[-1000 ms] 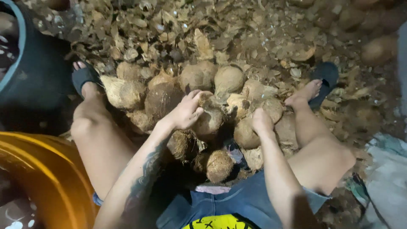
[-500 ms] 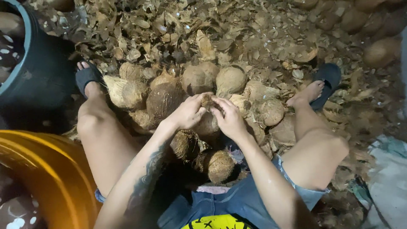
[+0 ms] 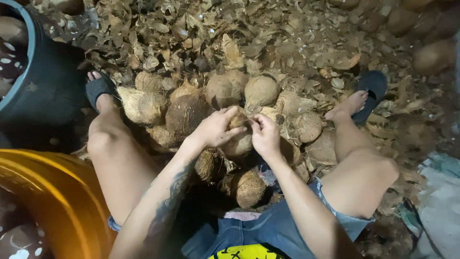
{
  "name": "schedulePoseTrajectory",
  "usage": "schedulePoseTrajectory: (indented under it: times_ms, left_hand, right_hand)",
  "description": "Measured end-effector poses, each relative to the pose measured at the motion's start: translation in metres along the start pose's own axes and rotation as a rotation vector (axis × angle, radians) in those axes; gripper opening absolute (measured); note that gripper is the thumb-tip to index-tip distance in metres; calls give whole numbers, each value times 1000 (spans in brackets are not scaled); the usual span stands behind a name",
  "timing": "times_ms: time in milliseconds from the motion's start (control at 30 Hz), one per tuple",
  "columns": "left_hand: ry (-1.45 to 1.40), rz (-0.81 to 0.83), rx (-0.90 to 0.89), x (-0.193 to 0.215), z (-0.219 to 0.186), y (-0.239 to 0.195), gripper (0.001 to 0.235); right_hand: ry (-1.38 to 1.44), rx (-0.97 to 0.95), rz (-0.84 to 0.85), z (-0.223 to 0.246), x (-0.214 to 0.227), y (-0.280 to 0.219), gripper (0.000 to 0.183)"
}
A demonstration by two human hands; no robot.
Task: The person sits on the ground surrounded by coconuts and uses a knife to peel the husks off them. They rotate the coconuts to remove the outer layer and place the peeled coconuts into a nearby bucket.
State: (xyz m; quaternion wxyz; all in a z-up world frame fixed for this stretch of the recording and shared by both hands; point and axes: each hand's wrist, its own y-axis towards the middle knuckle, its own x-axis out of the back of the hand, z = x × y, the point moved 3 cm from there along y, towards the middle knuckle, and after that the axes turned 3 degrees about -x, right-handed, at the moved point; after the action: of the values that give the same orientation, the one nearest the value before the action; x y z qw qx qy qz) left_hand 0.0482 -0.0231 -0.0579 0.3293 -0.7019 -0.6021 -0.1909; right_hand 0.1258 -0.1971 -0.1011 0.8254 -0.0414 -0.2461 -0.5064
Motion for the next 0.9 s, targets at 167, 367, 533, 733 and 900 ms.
schedulePoseTrajectory:
  times_ms: [167,367,533,733,900]
  left_hand:
    - [13,10,-7,-1,-5,3,63]
    - [67,65,91,-4,-11,9,62]
    - [110,90,125,-6,-13,4,77]
    - [149,131,183,2,-25,-9,83]
    - [131,71,131,1,-29,-14,75]
  right_hand:
    - [185,-213,-80,-6,-1,-4,20]
    - [346,-345,-120,-33,-8,1,24]
    - [414,-382,-1,-34,0,-3,32]
    - [143,-129,145,-16,3,-12,36]
    - [28,-118,-39,-21,-4,-19,33]
